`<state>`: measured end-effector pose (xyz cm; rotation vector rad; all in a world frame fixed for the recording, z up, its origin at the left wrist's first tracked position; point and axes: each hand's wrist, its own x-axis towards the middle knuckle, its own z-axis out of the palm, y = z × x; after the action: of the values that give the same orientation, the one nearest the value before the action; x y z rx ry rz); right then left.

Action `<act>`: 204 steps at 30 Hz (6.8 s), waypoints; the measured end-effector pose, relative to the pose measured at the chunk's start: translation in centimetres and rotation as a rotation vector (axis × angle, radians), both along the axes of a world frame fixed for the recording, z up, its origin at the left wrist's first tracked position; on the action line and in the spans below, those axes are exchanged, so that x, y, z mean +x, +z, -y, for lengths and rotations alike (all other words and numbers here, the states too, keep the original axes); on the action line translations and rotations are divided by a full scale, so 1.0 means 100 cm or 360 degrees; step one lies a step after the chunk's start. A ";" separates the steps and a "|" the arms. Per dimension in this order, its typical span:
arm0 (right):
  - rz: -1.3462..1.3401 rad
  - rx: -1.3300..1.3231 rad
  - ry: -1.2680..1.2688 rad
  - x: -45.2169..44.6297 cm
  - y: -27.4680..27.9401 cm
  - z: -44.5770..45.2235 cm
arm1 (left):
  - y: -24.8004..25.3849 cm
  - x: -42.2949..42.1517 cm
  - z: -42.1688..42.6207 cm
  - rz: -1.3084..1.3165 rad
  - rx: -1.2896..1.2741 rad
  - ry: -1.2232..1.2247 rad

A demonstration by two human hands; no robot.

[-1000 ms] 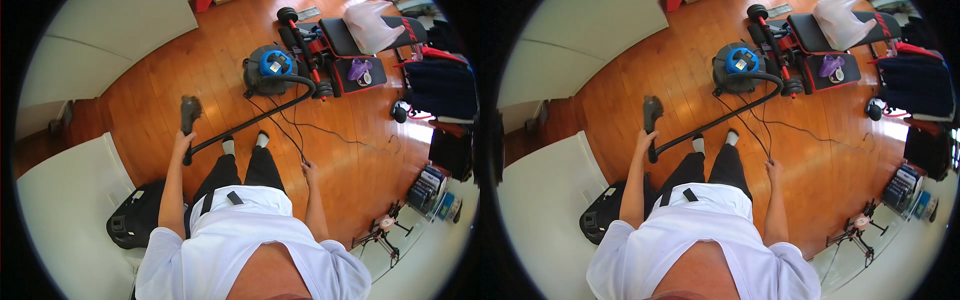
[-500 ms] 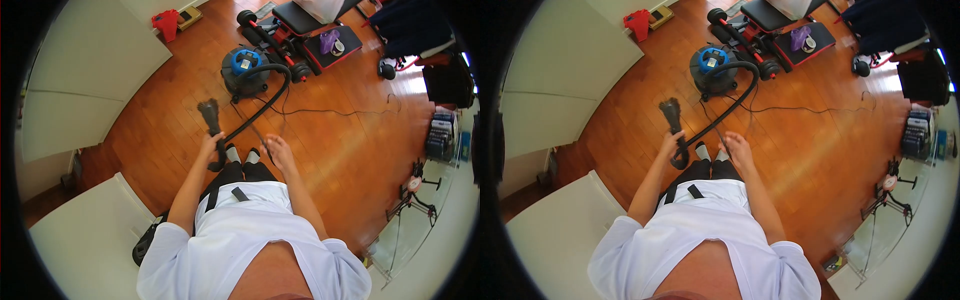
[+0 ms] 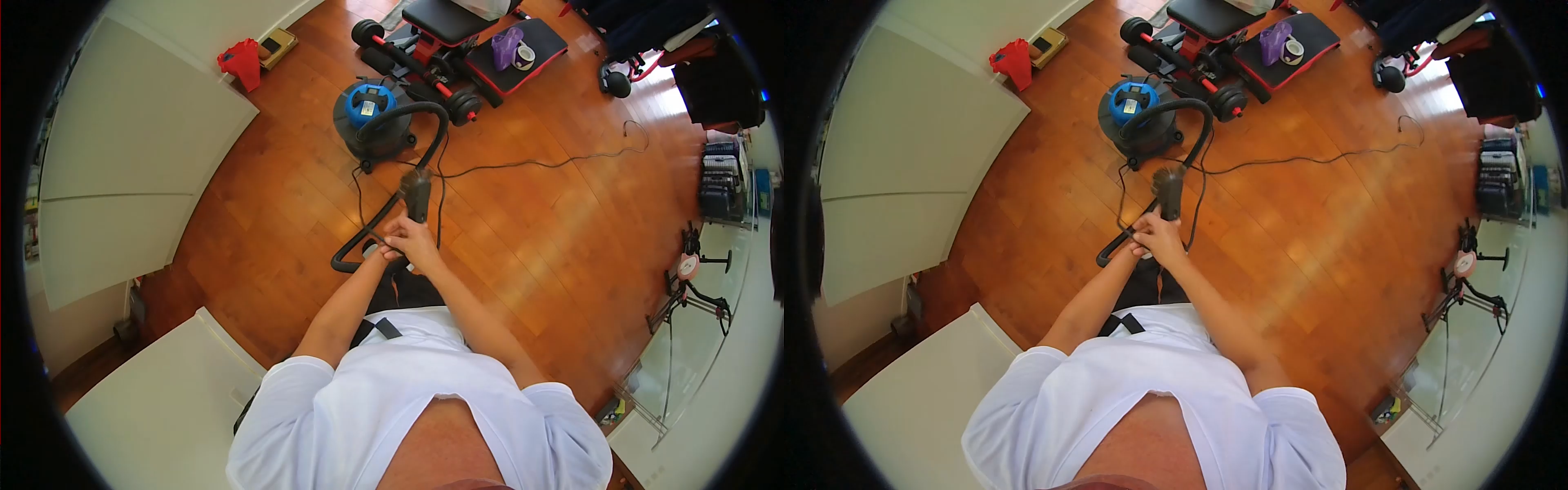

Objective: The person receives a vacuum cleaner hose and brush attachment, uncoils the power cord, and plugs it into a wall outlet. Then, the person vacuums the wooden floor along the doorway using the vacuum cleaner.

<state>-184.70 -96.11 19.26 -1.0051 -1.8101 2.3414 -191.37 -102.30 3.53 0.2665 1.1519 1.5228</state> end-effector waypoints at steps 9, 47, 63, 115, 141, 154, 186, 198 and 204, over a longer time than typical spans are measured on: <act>0.0116 0.1440 -0.0457 0.042 -0.030 -0.038 | 0.121 -0.039 -0.039 -0.0176 0.0137 0.0061; -0.0530 0.2212 -0.0784 -0.323 0.566 -0.294 | 0.257 -0.445 -0.165 -0.1605 0.0307 0.0300; -0.0754 0.1040 -0.1166 -0.341 0.472 -0.459 | 0.292 -0.552 0.003 -0.0533 0.0204 0.0763; 0.1023 -0.0446 -0.1901 -0.641 -0.595 -0.203 | -0.225 -1.030 -0.285 -0.2871 -0.1372 -0.1918; 0.1037 -0.0428 -0.1290 -0.648 -0.580 -0.195 | -0.250 -0.559 -0.394 -0.2035 0.0125 -0.1612; -0.0576 -0.0821 -0.1571 -0.447 -0.279 -0.151 | -0.190 -0.469 -0.417 -0.0649 -0.0224 -0.1277; 0.1597 -0.0017 -0.0910 -0.180 -0.266 0.190 | -0.275 -0.358 -0.440 -0.3202 -0.0729 -0.1591; 0.1688 -0.0064 -0.1015 -0.239 -0.264 0.168 | -0.316 -0.334 -0.481 -0.3863 -0.0549 -0.2356; 0.1769 -0.0028 -0.0990 -0.270 -0.268 0.163 | -0.321 -0.350 -0.506 -0.3496 -0.1106 -0.2601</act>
<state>-211.70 -112.39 -7.52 -2.7000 -1.2252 1.4489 -226.38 -51.69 -28.59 1.9326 1.7858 -1.2625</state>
